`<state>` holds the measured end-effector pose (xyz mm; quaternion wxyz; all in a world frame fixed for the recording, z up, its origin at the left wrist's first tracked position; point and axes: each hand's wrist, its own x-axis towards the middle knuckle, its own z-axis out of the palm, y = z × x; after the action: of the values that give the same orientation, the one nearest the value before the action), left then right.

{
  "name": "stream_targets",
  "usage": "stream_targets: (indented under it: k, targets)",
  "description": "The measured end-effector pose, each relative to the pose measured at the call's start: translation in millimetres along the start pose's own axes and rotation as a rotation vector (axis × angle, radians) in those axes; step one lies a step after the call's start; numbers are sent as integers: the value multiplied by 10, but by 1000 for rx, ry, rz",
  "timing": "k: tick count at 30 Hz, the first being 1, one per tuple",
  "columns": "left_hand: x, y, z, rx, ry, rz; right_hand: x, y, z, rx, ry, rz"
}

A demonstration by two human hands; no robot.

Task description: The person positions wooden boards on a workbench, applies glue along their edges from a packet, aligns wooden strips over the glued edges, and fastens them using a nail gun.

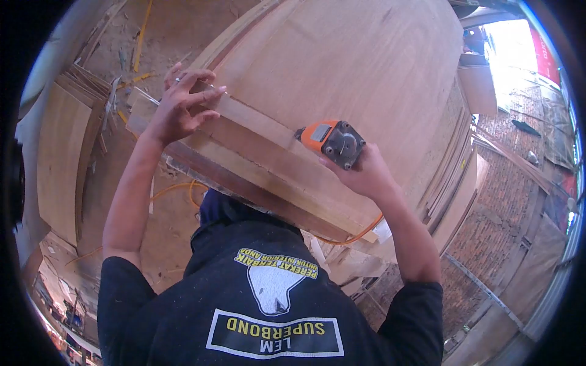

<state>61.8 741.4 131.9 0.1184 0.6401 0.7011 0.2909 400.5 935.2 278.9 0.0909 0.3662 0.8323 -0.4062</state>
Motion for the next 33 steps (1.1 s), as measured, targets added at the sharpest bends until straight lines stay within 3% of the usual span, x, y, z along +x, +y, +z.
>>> stream_targets:
  k: [5,13,19,21,25,33]
  targets:
    - [30,7,-6,71,-92,-9,18,48,-7,-32,-14,9]
    - [56,77,37,123,32,0,23,80,-80,-259,-110,132]
    - [297,225,-181,93,-76,72,-62,-108,28,44,38,64]
    - [355,187,-186,82,-115,98,-79,-313,-15,61,-6,174]
    - [347,109,-157,78,-158,115,-42,-459,59,136,77,140]
    - [298,-10,-30,43,-91,149,490,-785,148,121,-41,85]
